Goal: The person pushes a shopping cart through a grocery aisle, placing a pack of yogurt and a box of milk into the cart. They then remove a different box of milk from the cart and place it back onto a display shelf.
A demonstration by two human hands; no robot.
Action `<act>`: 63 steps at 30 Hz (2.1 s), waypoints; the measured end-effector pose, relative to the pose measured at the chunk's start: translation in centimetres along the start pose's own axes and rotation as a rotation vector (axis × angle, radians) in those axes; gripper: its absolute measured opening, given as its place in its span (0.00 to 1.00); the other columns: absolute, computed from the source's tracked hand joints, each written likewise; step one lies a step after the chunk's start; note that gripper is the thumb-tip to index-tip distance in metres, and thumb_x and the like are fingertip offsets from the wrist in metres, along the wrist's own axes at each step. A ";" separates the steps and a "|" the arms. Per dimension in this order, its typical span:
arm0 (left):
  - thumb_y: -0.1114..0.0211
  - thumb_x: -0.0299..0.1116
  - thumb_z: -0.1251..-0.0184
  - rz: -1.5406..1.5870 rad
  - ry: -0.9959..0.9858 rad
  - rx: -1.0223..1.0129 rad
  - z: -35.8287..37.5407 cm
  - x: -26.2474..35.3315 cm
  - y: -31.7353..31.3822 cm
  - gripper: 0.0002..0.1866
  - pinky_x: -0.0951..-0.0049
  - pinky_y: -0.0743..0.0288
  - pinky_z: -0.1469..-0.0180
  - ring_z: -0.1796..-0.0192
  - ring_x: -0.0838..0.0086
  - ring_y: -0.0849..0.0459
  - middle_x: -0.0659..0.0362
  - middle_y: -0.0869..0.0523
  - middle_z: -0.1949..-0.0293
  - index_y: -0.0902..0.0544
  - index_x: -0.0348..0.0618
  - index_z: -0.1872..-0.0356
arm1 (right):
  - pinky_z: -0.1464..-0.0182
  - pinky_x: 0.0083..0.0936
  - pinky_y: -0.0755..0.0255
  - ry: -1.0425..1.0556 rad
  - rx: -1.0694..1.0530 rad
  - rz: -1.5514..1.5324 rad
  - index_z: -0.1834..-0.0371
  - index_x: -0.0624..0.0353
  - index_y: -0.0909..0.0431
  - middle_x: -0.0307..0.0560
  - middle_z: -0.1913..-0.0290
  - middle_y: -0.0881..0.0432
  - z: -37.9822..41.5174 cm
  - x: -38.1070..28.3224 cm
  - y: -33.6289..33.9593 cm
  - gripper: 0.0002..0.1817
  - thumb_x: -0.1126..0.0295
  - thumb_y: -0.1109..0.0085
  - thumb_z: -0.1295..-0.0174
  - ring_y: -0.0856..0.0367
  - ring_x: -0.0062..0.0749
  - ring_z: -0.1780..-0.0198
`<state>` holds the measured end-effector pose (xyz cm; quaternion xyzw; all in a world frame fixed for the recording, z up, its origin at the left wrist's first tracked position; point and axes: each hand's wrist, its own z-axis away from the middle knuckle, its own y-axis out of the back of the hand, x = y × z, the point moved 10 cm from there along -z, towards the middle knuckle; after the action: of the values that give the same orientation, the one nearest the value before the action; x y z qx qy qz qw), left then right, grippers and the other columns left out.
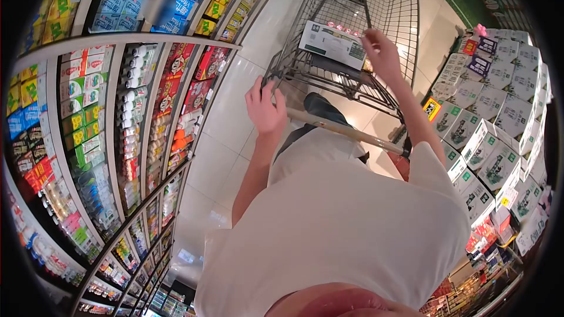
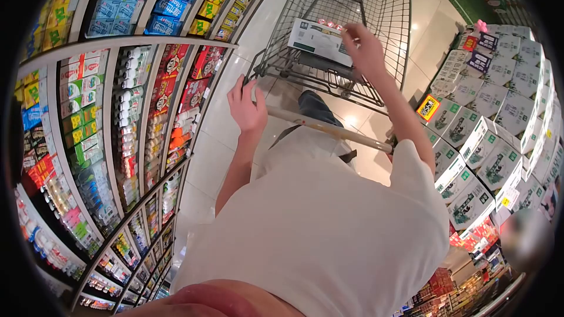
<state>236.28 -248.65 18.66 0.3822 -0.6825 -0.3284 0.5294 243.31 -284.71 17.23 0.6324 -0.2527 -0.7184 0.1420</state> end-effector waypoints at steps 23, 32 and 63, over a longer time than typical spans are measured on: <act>0.42 0.28 0.33 -0.088 0.124 -0.157 -2.6 0.0 -0.6 0.14 0.51 0.30 0.37 0.42 0.47 0.23 0.43 0.18 0.35 0.13 0.39 0.51 | 0.36 0.46 0.19 -0.399 -0.515 0.791 0.41 0.53 0.16 0.58 0.42 0.11 -18.0 35.9 -18.2 0.16 0.65 0.47 0.25 0.12 0.50 0.38; 0.38 0.28 0.32 -0.029 0.113 -0.117 -4.0 -0.3 -0.5 0.12 0.52 0.28 0.37 0.42 0.48 0.22 0.46 0.19 0.35 0.13 0.42 0.51 | 0.49 0.43 0.17 -0.191 -0.510 0.644 0.42 0.58 0.12 0.57 0.53 0.08 -24.4 31.1 -10.7 0.26 0.48 0.40 0.29 0.09 0.48 0.51; 0.21 0.49 0.42 0.307 -0.026 -0.295 6.2 -32.6 27.3 0.28 0.52 0.20 0.45 0.46 0.51 0.15 0.54 0.15 0.52 0.18 0.45 0.46 | 0.56 0.34 0.21 0.830 -1.105 0.373 0.43 0.64 0.17 0.55 0.58 0.13 19.6 -45.2 -48.6 0.19 0.65 0.28 0.33 0.13 0.43 0.61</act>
<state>230.28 -206.64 25.16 0.1877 -0.6841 -0.3451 0.6146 236.98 -217.08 30.10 0.6355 0.1192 -0.4051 0.6463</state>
